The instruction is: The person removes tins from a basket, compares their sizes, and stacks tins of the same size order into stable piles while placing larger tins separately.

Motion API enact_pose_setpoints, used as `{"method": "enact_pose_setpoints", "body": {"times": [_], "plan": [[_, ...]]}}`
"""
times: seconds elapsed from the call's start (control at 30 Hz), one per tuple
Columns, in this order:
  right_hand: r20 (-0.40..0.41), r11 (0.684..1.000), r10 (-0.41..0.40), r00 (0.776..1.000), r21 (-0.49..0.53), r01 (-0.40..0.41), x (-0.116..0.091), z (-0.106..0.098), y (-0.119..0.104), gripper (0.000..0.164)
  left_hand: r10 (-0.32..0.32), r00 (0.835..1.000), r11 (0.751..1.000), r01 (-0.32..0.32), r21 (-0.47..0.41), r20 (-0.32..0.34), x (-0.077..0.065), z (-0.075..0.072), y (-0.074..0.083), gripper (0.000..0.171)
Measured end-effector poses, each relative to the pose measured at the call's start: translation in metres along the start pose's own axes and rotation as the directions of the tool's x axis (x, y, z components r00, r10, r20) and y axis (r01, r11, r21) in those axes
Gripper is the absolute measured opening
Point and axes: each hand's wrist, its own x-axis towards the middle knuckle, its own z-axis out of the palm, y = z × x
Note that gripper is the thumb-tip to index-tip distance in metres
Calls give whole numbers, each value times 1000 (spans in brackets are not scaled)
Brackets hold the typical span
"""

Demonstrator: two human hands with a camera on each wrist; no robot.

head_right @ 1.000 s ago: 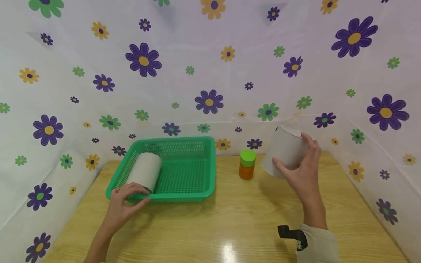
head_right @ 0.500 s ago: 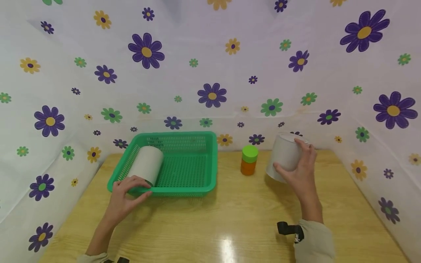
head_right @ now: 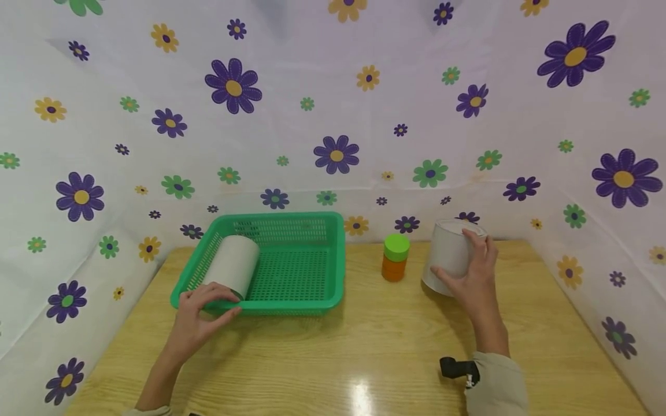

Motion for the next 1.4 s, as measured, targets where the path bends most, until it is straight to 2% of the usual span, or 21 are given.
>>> {"method": "enact_pose_setpoints", "body": {"times": [0.27, 0.57, 0.83, 1.1, 1.4], "plan": [[-72, 1000, -20, 997, 17, 22, -1, 5, 3, 95, 11, 1000, 1000, -11, -9, -5, 0, -1, 1, 26], [-93, 1000, -18, 995, 18, 20, -3, 6, 9, 93, -7, 1000, 1000, 7, -6, 5, 1, 1, 2, 27], [-92, 995, -48, 995, 78, 55, -1, 7, 15, 90, -11, 1000, 1000, 11, -4, -4, 0, 1, 2, 29], [-137, 990, -101, 985, 88, 114, -1, 13, 19, 66, -14, 1000, 1000, 14, -22, -1, -2, 0, 2, 29], [-132, 991, -73, 989, 106, 87, -2, 11, 19, 60, -9, 1000, 1000, 9, -24, -1, 0, 1, 3, 30]]}}
